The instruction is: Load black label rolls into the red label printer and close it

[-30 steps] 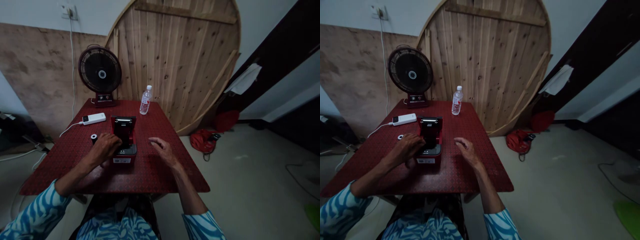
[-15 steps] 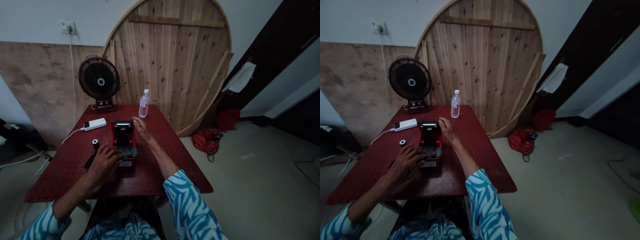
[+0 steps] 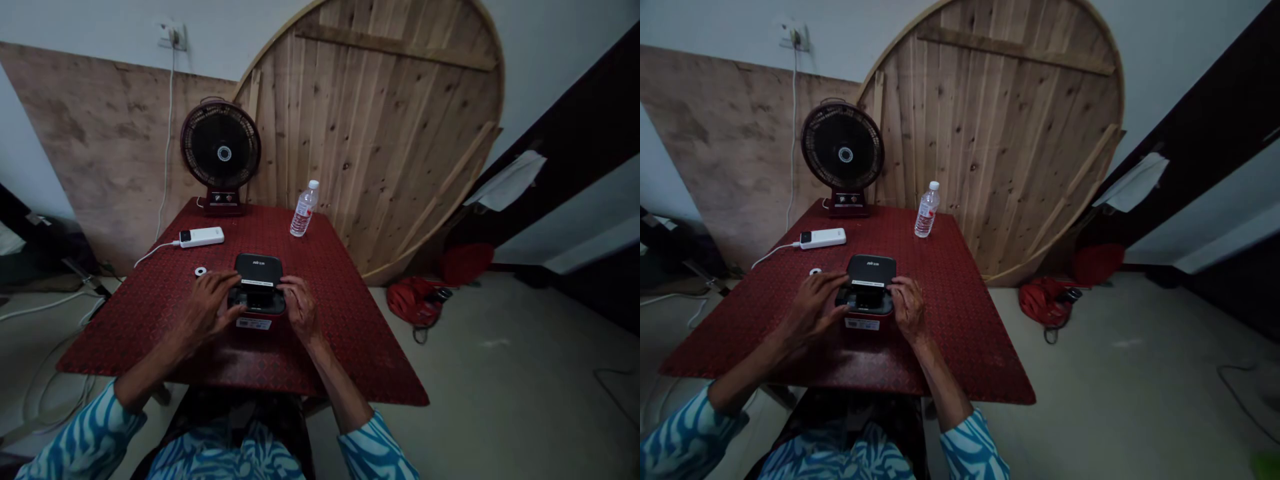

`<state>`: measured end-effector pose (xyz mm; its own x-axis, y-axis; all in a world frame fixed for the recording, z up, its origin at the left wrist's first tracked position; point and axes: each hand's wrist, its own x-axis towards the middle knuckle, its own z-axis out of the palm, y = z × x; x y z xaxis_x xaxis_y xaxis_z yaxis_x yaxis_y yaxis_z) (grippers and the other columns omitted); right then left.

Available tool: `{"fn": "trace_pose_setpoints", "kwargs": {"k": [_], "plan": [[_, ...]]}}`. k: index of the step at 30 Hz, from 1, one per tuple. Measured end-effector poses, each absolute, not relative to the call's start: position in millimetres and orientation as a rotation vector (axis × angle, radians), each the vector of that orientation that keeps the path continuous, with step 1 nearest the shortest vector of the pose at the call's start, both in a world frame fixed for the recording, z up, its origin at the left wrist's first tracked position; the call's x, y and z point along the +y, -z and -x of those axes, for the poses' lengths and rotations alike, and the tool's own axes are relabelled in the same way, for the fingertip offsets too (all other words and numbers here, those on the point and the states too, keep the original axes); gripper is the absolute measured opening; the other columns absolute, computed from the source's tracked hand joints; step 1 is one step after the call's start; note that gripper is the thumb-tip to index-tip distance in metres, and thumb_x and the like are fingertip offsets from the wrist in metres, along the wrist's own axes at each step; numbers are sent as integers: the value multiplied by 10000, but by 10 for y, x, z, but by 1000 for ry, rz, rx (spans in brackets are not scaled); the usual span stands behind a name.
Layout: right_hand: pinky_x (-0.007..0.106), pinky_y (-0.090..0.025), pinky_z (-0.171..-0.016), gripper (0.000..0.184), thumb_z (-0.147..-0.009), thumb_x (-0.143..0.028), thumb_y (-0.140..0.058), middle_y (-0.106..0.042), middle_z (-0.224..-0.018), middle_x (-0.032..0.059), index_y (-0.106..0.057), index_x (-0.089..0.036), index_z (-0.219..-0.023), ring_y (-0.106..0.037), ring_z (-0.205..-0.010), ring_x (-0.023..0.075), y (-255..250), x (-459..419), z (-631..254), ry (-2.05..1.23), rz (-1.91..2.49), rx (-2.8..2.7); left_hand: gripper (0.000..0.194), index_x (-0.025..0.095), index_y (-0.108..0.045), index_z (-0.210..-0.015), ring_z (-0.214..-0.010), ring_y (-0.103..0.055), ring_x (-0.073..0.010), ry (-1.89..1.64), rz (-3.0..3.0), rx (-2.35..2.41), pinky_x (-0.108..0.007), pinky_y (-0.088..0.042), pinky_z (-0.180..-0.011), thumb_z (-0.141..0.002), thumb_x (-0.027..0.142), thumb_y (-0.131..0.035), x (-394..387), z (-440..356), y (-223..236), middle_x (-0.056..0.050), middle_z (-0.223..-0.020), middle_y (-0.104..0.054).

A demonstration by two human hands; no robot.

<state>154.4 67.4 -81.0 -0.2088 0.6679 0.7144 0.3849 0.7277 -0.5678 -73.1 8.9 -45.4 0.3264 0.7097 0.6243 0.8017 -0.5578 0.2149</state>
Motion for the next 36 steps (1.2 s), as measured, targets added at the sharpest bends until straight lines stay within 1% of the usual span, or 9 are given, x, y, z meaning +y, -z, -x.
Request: {"fn": "trace_pose_setpoints", "kwargs": {"k": [7,12,15,18,20,22,25,30,36], "plan": [[383,-426,-874,288,-955,-281,-347,-638,-1049,75,-629,-222,-963,-590,-1003,198,905,657,-1545,-240,838,-1839,480,193,-550,-1209,-1176,-481,-297,824,2455,-1509,-480,-325,-1012,-824,479,-575,171,803,517,-122,-1267,-575],[389,-416,-878,301,-951,-314,-357,-651,-1030,68,-646,-228,-937,-600,-981,199,914,665,-1553,-241,850,-1853,458,208,-596,-1171,-1162,-497,-303,956,2529,-1548,-499,-327,-1014,-794,466,-617,159,816,524,-123,-1243,-594],[394,-425,-896,307,-942,-353,-371,-643,-1054,68,-655,-237,-954,-591,-1011,204,929,650,-1562,-385,819,-1800,407,229,-598,-1188,-1197,-494,-273,1392,2617,-1760,-469,-346,-1028,-832,425,-571,110,823,562,-106,-1287,-567],[385,-446,-892,332,-929,-421,-380,-619,-1120,71,-628,-242,-1058,-584,-1034,205,1021,612,-1581,-619,870,-1544,396,239,-586,-1207,-1193,-524,-251,2251,2286,-2189,-406,-406,-997,-849,401,-543,83,770,583,-87,-1292,-575],[367,-471,-839,377,-909,-476,-395,-618,-1131,74,-600,-237,-1116,-601,-983,201,1117,598,-1597,-774,973,-1268,433,218,-590,-1189,-1058,-618,-249,2789,1902,-2378,-367,-495,-874,-784,369,-620,111,703,560,-98,-1215,-626],[341,-486,-770,425,-879,-524,-420,-631,-1115,78,-595,-227,-1128,-621,-918,193,1209,603,-1612,-932,1044,-1036,467,196,-596,-1156,-892,-676,-232,3076,1714,-2471,-331,-537,-735,-708,297,-681,172,641,509,-99,-1101,-674],[315,-489,-712,455,-821,-562,-479,-658,-1063,81,-621,-216,-1079,-641,-845,183,1290,633,-1621,-1114,1061,-862,510,185,-590,-1130,-783,-689,-207,3087,1758,-2611,-289,-537,-641,-631,177,-695,267,602,418,-76,-998,-699],[320,-493,-713,441,-795,-566,-519,-696,-982,77,-650,-206,-1012,-650,-799,183,1277,637,-1608,-1169,1036,-914,626,193,-531,-1212,-704,-684,-190,2897,1877,-2821,-283,-527,-586,-603,131,-664,331,657,329,-88,-1034,-689],[346,-499,-743,432,-825,-555,-484,-700,-958,77,-638,-202,-1020,-647,-791,184,1273,608,-1614,-1149,1061,-972,655,202,-516,-1247,-822,-680,-202,2749,2125,-2763,-301,-537,-662,-608,152,-648,398,713,382,-106,-1176,-631]]}}
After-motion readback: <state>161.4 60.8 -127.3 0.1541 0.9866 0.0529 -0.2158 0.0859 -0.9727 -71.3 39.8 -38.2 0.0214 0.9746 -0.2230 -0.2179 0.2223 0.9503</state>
